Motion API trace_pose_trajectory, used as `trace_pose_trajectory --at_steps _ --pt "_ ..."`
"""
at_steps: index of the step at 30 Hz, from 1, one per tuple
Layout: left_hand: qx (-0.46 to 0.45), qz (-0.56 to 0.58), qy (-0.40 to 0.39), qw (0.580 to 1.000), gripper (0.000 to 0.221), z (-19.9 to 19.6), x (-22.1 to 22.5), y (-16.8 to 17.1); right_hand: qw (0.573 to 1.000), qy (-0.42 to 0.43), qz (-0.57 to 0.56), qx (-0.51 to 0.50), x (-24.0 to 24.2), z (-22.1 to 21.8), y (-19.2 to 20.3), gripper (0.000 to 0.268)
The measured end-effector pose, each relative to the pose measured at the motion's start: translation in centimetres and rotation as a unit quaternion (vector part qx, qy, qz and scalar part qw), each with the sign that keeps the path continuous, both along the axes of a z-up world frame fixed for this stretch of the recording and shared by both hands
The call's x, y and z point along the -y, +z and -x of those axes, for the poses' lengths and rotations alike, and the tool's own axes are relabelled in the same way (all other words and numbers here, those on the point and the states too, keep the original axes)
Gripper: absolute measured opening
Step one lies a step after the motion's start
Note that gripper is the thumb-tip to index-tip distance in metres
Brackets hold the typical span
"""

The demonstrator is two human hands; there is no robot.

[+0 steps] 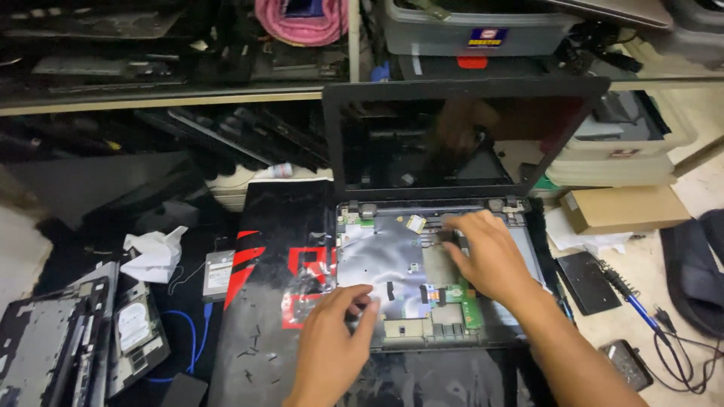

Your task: Disassembling a laptop by disconnecting internal cables and removing the motherboard.

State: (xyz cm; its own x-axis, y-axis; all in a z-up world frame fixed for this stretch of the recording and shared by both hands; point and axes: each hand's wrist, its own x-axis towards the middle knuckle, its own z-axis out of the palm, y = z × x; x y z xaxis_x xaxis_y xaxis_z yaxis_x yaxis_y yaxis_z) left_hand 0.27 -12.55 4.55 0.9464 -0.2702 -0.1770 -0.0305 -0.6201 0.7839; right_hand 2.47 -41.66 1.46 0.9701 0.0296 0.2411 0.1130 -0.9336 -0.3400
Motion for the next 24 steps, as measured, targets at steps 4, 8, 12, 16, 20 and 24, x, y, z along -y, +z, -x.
trace_pose_trajectory --at_steps 4,8,12,16,20,24 --pt "-0.01 -0.013 0.009 1.0 0.035 -0.3 0.5 -0.3 0.998 -0.025 -0.024 0.044 -1.3 -2.2 -0.3 0.028" --pt "0.002 -0.03 -0.019 0.999 0.035 -0.8 1.4 -0.8 0.999 -0.004 -0.044 -0.011 -1.6 -4.2 -0.8 0.032" --pt "0.046 -0.044 -0.038 0.997 0.033 -2.3 2.9 -0.5 0.986 -0.045 -0.149 -0.056 -1.8 -4.0 0.4 0.031" --pt "0.084 0.016 -0.054 0.995 0.041 -5.4 6.6 -1.3 0.961 -0.099 -0.245 -0.08 -1.9 -2.7 1.5 0.034" --pt "0.031 0.051 -0.017 0.998 0.044 -7.7 10.3 -0.8 0.948 -0.081 -0.307 0.023 -1.3 -1.8 1.2 0.033" --pt "0.029 0.036 -0.032 0.998 0.03 -8.3 12.2 -1.8 0.932 -0.084 -0.348 0.054 -0.7 -1.3 0.5 0.031"
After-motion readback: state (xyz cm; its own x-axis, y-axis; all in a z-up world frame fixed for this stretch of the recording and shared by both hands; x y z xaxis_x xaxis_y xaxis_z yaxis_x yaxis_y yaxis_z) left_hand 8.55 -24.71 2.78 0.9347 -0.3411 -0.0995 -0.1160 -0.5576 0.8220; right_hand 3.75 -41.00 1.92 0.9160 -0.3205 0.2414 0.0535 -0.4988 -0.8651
